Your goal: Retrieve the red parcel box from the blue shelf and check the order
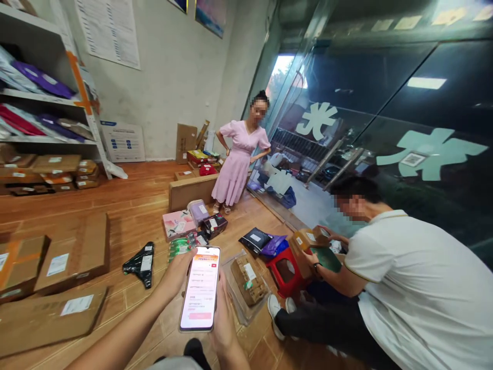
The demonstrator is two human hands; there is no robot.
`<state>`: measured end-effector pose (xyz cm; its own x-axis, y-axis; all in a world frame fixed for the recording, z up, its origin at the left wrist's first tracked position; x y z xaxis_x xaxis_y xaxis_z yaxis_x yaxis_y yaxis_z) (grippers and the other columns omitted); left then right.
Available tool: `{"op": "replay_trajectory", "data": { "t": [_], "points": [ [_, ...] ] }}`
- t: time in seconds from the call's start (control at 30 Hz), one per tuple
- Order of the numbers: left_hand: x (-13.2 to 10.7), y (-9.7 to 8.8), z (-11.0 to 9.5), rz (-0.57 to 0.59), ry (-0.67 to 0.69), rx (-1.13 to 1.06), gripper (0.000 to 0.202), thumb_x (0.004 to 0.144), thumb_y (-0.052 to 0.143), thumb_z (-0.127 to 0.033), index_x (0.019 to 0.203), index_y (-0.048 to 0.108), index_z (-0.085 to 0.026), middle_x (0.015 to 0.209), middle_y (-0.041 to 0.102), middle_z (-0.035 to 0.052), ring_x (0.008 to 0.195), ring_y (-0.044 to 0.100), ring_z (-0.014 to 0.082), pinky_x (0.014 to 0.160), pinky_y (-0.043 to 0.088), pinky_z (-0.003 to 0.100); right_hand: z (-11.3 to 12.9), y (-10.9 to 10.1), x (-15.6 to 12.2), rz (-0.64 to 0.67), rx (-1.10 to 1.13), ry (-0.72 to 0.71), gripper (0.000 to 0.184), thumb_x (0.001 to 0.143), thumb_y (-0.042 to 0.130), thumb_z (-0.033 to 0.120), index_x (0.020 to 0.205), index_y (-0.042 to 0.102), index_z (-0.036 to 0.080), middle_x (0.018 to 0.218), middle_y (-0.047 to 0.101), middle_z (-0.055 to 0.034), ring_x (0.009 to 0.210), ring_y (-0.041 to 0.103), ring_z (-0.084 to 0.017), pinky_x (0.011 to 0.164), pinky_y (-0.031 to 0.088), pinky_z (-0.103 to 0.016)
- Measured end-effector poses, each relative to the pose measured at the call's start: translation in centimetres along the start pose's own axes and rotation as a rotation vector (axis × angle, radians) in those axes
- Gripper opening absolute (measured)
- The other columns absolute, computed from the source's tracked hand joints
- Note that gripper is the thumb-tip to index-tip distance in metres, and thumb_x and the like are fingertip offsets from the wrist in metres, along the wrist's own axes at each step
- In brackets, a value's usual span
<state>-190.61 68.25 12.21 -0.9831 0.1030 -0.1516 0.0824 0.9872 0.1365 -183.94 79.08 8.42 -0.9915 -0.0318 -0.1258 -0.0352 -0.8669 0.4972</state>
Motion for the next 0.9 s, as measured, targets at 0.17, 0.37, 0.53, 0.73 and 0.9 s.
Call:
{"op": "replay_trajectory", "data": {
  "t": [0.17, 0.37, 0.53, 0.73, 0.9],
  "points": [
    [0.9, -1.8, 0.3, -0.049, 0.014, -0.042, 0.055, 0.063, 0.059, -0.072, 0.06, 0.058, -0.017, 0.058, 0.06, 0.0023, 0.063, 0.054, 0.0203, 0.063, 0.038, 0.03, 0.2, 1.0, 1.4, 0.046, -0.038, 0.013, 0.076, 0.08, 0.058, 0.069, 0.14, 0.037, 0.028, 0.119, 0.069, -0.0084, 0.098, 0.07, -0.025, 0.087, 0.056, -0.041],
    [2.1, -2.4, -0.9, -0.146, 0.04, -0.017, 0.061, 0.057, 0.058, -0.078, 0.056, 0.058, -0.017, 0.055, 0.058, 0.0027, 0.056, 0.048, 0.0174, 0.056, 0.034, 0.028, 1.1, 2.0, 3.4, 0.144, -0.056, 0.095, 0.08, 0.077, 0.059, 0.072, 0.141, 0.036, 0.03, 0.133, 0.063, -0.0088, 0.114, 0.064, -0.025, 0.095, 0.051, -0.041],
    [3.6, -2.3, -0.9, -0.209, -0.038, -0.026, 0.073, 0.039, 0.062, -0.087, 0.051, 0.056, -0.015, 0.052, 0.057, 0.0054, 0.052, 0.047, 0.0163, 0.053, 0.032, 0.027, 1.3, 2.0, 5.2, 0.201, -0.081, 0.114, 0.085, 0.077, 0.059, 0.072, 0.144, 0.031, 0.028, 0.137, 0.06, -0.0098, 0.116, 0.063, -0.026, 0.099, 0.049, -0.043],
    [2.4, -1.1, 3.1, -0.026, -0.214, -0.304, 0.076, 0.059, 0.066, -0.073, 0.108, 0.062, -0.015, 0.082, 0.069, 0.0058, 0.076, 0.061, 0.0214, 0.066, 0.047, 0.029, -0.1, 0.9, 7.9, 0.157, -0.044, 0.123, 0.08, 0.077, 0.061, 0.071, 0.14, 0.038, 0.027, 0.134, 0.063, -0.0081, 0.125, 0.057, -0.026, 0.104, 0.046, -0.042],
    [-1.6, 1.8, 4.0, 0.277, -0.331, -0.535, 0.11, 0.066, 0.068, -0.044, 0.152, 0.0, -0.033, 0.122, 0.063, 0.0094, 0.091, 0.066, 0.028, 0.067, 0.056, 0.039, -0.1, 1.3, 8.7, 0.189, -0.135, 0.166, 0.071, 0.078, 0.053, 0.076, 0.12, 0.06, 0.019, 0.121, 0.07, -0.0104, 0.115, 0.064, -0.028, 0.103, 0.049, -0.043]
  ]
}}
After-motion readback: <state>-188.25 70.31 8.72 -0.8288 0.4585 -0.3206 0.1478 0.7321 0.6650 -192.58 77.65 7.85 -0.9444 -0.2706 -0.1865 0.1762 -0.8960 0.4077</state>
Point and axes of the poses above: each hand's wrist, its own x-axis towards the middle knuckle, its own y-axis out of the palm, z = x × y, the point moved 10 cm from there along x, towards the middle knuckle
